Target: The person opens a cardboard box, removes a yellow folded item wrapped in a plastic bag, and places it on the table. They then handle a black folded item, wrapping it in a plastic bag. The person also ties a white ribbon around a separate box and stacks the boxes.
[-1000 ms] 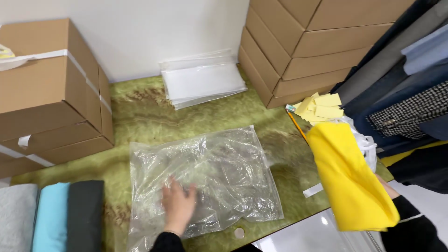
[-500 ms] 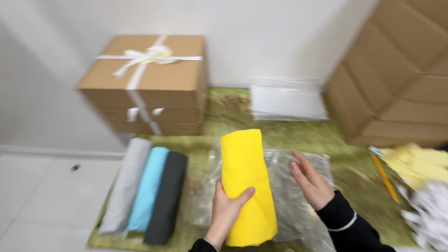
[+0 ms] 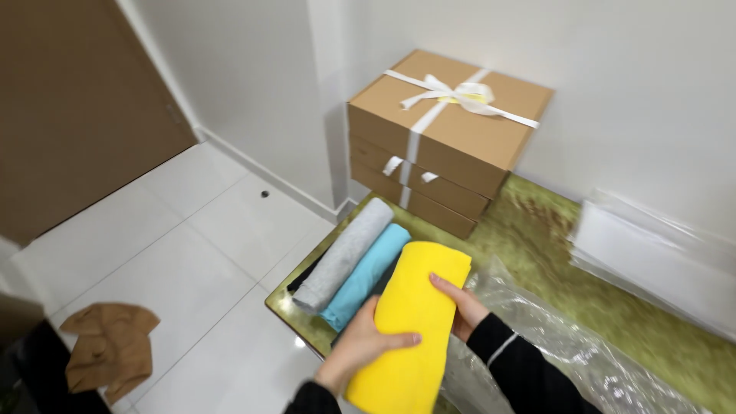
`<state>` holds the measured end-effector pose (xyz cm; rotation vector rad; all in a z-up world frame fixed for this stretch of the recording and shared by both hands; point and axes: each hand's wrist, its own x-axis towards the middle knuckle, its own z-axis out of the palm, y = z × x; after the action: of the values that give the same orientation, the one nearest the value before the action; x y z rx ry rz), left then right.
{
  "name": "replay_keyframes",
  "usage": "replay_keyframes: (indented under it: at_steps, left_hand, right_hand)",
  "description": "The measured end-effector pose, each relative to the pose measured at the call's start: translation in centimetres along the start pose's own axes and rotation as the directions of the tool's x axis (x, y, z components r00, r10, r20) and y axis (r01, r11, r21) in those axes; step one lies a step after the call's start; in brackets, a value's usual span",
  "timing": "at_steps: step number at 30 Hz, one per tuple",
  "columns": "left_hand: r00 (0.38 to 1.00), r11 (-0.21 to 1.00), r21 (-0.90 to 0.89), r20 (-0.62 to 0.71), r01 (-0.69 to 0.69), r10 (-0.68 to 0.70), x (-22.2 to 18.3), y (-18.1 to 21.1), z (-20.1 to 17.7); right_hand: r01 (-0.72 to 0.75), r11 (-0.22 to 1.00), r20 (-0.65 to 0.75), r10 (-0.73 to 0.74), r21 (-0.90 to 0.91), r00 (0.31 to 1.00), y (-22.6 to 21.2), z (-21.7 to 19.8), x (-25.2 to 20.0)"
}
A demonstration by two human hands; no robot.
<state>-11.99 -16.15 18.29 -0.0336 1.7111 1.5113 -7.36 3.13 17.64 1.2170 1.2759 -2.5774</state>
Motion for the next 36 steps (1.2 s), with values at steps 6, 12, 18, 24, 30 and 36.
replay_keyframes:
  at_steps: [6, 12, 18, 24, 30, 36]
  left_hand:
    - [0.948, 0.810, 0.555, -0.110, -0.191, 0.299, 5.7, 1.4, -4.8]
    - [0.776, -0.018, 1.000, 0.023, -0.015, 0.631, 9.9, -9.1, 0.2]
    - [0.460, -0.193, 0.978, 0.137, 0.077, 0.877, 10.7, -11.5, -0.5]
    - [0.932, -0.329, 0.943, 0.163, -0.051, 0.322, 9.1, -9.3, -1.1]
    - [0.496, -0.256, 0.965, 0.251, -0.058, 0.831, 8.1, -12.6, 1.4]
    - [0.522, 0.011, 0.767, 0.426, -0.641, 0.739, 7.6, -16.4, 8.9]
  right_hand:
    - [0.110, 0.993, 0.031, -0.108, -0.053, 0.994, 1.0, 3.2, 11.2]
    - [-0.009, 0.993, -0.106, -0.004, -0.117, 0.994, 2.3, 2.3, 14.9]
    - [-0.032, 0.998, -0.149, 0.024, -0.054, 0.989, 2.9, 1.1, 15.7]
    - [-0.010, 0.998, -0.140, 0.018, 0.056, 0.990, 4.1, -0.1, 16.5]
    - [0.174, 0.973, -0.194, -0.202, -0.155, 0.960, 3.9, -6.2, 11.8]
    - [0.483, 0.625, -0.155, -0.695, -0.613, 0.703, 10.5, -23.2, -1.5]
